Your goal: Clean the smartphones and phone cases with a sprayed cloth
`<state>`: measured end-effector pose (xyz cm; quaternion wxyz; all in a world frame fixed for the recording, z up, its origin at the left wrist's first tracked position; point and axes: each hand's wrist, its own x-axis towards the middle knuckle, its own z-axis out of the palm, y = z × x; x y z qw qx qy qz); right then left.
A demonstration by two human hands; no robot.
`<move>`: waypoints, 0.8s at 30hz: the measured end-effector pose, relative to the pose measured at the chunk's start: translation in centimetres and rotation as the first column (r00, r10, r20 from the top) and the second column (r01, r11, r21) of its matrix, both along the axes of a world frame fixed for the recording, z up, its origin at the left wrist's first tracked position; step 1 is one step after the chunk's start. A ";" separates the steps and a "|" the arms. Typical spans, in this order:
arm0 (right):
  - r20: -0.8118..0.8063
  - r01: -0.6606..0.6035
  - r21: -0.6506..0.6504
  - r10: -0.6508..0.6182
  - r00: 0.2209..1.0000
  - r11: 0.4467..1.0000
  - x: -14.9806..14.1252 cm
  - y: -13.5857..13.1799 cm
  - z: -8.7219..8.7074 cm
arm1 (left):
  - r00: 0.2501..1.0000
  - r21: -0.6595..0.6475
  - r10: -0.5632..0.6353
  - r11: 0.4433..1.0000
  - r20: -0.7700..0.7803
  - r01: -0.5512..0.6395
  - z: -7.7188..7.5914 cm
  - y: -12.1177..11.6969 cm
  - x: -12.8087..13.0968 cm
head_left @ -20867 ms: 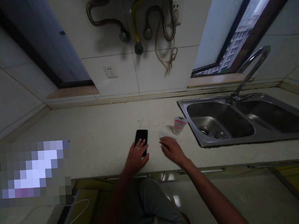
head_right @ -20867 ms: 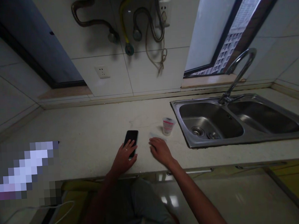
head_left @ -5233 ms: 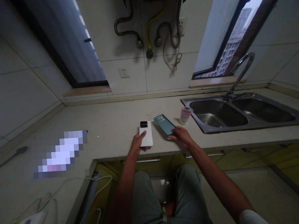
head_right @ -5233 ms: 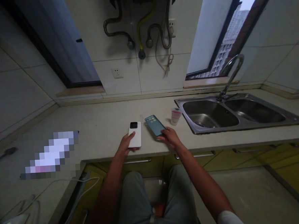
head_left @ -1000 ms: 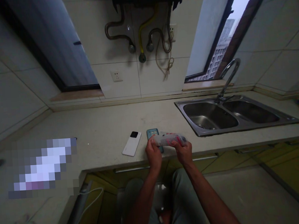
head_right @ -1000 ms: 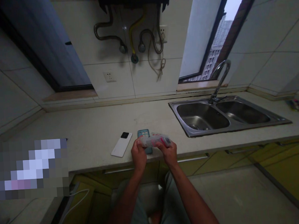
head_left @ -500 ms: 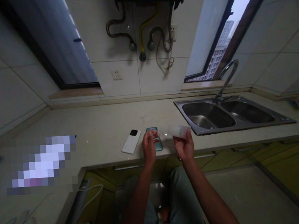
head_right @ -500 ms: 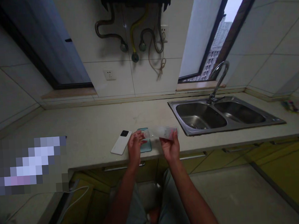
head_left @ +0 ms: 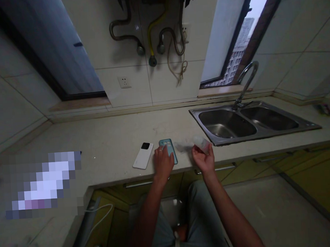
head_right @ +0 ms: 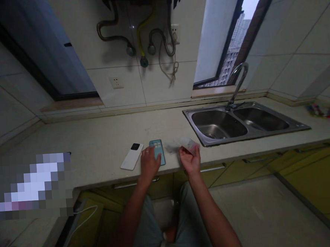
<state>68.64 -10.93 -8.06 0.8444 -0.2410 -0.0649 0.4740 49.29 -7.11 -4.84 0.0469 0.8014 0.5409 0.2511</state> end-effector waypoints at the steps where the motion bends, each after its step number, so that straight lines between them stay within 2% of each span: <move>1: 0.001 0.014 0.006 -0.014 1.000 1.000 0.6 0.0 -0.1 | 0.998 0.019 -0.059 0.998 0.009 0.059 0.1 0.3 0.7; 4: -0.030 0.017 0.011 -0.016 0.999 1.000 2.5 -0.1 -0.4 | 0.969 0.005 -0.239 0.971 -0.065 0.240 0.4 1.7 3.2; 7: -0.161 -0.020 -0.016 0.017 0.987 1.000 4.1 -0.2 -0.6 | 0.892 -0.083 -0.394 0.919 -0.220 0.386 0.5 3.5 5.6; 9: -0.270 -0.026 -0.045 0.013 0.963 0.999 4.9 -0.2 -0.6 | 0.854 -0.138 -0.434 0.901 -0.286 0.412 0.4 4.4 6.6; 11: -0.334 -0.025 -0.056 0.005 0.943 0.998 5.5 -0.2 -0.7 | 0.849 -0.151 -0.436 0.900 -0.297 0.409 0.1 4.9 7.1; 14: -0.326 -0.038 -0.032 0.025 0.945 0.999 5.8 -0.1 -0.9 | 0.892 -0.116 -0.425 0.904 -0.153 0.411 -0.2 5.0 7.0; 16: -0.290 -0.051 -0.002 0.048 0.956 0.999 5.9 0.0 -1.1 | 0.915 -0.090 -0.390 0.912 0.102 0.399 -0.1 4.9 6.7; 17: -0.275 -0.056 0.012 0.057 0.960 0.998 5.9 0.0 -1.2 | 0.898 -0.092 -0.343 0.921 0.276 0.380 0.1 4.8 6.6; 18: -0.260 -0.060 0.024 0.064 0.963 0.998 5.9 0.0 -1.3 | 0.846 -0.117 -0.261 0.929 0.464 0.350 0.4 4.7 6.4; 19: -0.245 -0.064 0.034 0.070 0.967 0.997 5.9 0.0 -1.3 | 0.750 -0.168 -0.147 0.930 0.645 0.326 0.7 4.5 6.3; 21: -0.218 -0.073 0.044 0.081 0.973 0.996 5.8 0.0 -1.3 | 0.455 -0.321 0.136 0.876 0.880 0.361 1.6 4.2 5.9; 22: -0.207 -0.080 0.042 0.087 0.975 0.996 5.8 -0.1 -1.3 | 0.302 -0.382 0.270 0.822 0.914 0.423 2.1 4.0 5.7; 23: -0.201 -0.085 0.037 0.090 0.975 0.996 5.8 -0.2 -1.3 | 0.182 -0.415 0.377 0.759 0.908 0.502 2.5 3.7 5.5; 24: -0.205 -0.088 0.027 0.092 0.975 0.996 5.7 -0.3 -1.2 | 0.108 -0.426 0.447 0.712 0.888 0.559 3.0 3.4 5.2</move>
